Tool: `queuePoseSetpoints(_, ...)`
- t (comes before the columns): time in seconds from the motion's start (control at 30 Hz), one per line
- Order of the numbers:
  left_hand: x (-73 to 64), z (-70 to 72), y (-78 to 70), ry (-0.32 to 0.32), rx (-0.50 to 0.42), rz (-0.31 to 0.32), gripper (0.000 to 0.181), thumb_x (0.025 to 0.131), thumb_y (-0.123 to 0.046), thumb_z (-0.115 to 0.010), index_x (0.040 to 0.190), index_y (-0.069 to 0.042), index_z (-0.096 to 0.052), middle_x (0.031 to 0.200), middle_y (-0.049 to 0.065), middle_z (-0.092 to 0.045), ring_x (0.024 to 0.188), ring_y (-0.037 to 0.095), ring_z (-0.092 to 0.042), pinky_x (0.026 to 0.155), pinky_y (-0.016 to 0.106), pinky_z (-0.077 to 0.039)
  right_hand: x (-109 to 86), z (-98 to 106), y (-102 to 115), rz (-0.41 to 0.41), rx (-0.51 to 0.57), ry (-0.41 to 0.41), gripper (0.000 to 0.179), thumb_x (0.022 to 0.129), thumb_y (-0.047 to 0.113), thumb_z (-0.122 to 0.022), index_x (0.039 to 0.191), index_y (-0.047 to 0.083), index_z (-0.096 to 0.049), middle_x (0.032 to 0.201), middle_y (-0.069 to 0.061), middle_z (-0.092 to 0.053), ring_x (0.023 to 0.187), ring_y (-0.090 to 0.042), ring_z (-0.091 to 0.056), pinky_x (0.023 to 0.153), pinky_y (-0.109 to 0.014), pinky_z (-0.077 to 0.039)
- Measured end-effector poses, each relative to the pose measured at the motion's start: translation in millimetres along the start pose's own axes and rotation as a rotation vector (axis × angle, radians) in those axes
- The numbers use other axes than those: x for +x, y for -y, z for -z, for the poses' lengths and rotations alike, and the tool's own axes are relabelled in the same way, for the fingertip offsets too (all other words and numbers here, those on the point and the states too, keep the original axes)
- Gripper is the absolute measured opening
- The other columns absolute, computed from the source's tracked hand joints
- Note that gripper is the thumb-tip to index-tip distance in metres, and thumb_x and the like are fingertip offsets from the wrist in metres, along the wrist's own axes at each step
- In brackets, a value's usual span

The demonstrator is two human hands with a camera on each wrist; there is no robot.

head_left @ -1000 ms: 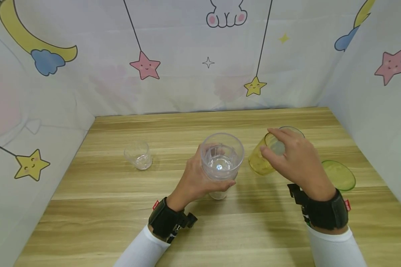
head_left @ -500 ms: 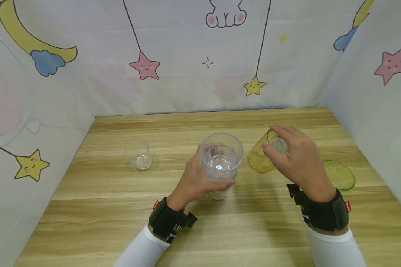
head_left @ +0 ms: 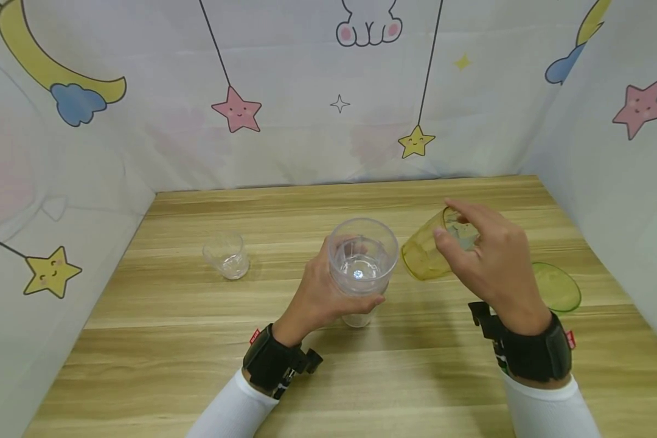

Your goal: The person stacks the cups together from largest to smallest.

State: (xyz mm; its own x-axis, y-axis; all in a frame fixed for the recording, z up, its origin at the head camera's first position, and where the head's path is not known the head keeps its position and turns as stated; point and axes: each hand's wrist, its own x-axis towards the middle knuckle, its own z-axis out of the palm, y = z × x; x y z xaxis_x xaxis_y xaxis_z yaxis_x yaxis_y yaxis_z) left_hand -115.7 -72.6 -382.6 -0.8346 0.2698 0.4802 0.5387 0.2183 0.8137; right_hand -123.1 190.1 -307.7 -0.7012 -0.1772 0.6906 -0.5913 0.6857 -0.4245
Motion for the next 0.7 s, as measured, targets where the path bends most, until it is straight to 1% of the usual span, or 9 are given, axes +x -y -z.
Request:
queuePoseSetpoints(0.1, -0.4, -0.1, 0.2, 0.001, -0.002, 0.001, 0.09, 0.062, -0.024, -0.096, 0.136, -0.012, -0.046, 0.121, -0.003, -0.065, 0.109, 0.016, -0.064, 0.091, 0.038, -0.054, -0.3, 0.4, 0.6, 0.013, -0.005, -0.025, 0.043, 0.09, 0.027, -0.064, 0.126, 0.004, -0.07, 0.115, -0.014, -0.072, 0.092, -0.029, -0.067, 0.064, -0.037, -0.045)
queuePoseSetpoints(0.17, -0.7, 0.0, 0.4, 0.001, -0.001, 0.003, 0.09, 0.062, -0.025, -0.096, 0.136, -0.013, -0.047, 0.12, -0.003, -0.065, 0.109, 0.016, -0.064, 0.091, 0.038, -0.054, -0.1, 0.5, 1.0, 0.022, 0.001, -0.049, 0.043, 0.09, 0.028, -0.063, 0.126, 0.004, -0.07, 0.114, -0.014, -0.072, 0.092, -0.028, -0.067, 0.064, -0.03, -0.043)
queuePoseSetpoints(0.27, -1.0, 0.2, 0.2, 0.002, -0.002, 0.006, 0.089, 0.063, -0.025, -0.096, 0.136, -0.015, -0.047, 0.12, -0.004, -0.065, 0.109, 0.016, -0.063, 0.091, 0.037, -0.054, 0.7, 0.3, 2.2, 0.027, 0.034, -0.1, 0.043, 0.088, 0.027, -0.064, 0.123, 0.004, -0.072, 0.111, -0.014, -0.073, 0.091, -0.028, -0.067, 0.065, -0.023, -0.04)
queuePoseSetpoints(0.4, -0.9, 0.1, -0.3, 0.004, -0.009, 0.008, 0.089, 0.063, -0.025, -0.096, 0.136, -0.017, -0.046, 0.121, -0.004, -0.065, 0.11, 0.015, -0.063, 0.092, 0.037, -0.054, 1.1, 0.0, 4.1, 0.026, 0.096, -0.183, 0.042, 0.083, 0.024, -0.066, 0.119, 0.003, -0.074, 0.108, -0.014, -0.074, 0.09, -0.028, -0.067, 0.065, -0.021, -0.04)
queuePoseSetpoints(0.53, -0.9, -0.2, -0.7, 0.005, -0.006, 0.008, 0.09, 0.063, -0.025, -0.096, 0.137, -0.015, -0.046, 0.12, -0.004, -0.065, 0.11, 0.015, -0.063, 0.091, 0.038, -0.054, 1.2, -0.4, 5.8, 0.035, 0.135, -0.249, 0.043, 0.081, 0.025, -0.066, 0.117, 0.003, -0.075, 0.108, -0.014, -0.074, 0.088, -0.025, -0.067, 0.065, -0.018, -0.04)
queuePoseSetpoints(0.7, -1.0, -0.4, -0.4, 0.001, 0.004, 0.008, 0.09, 0.062, -0.025, -0.097, 0.136, -0.013, -0.047, 0.12, -0.004, -0.065, 0.109, 0.015, -0.064, 0.091, 0.037, -0.054, 2.4, -0.2, 6.8, 0.065, 0.157, -0.281, 0.045, 0.083, 0.029, -0.063, 0.118, 0.003, -0.075, 0.107, -0.013, -0.074, 0.09, -0.019, -0.067, 0.066, -0.017, -0.04)
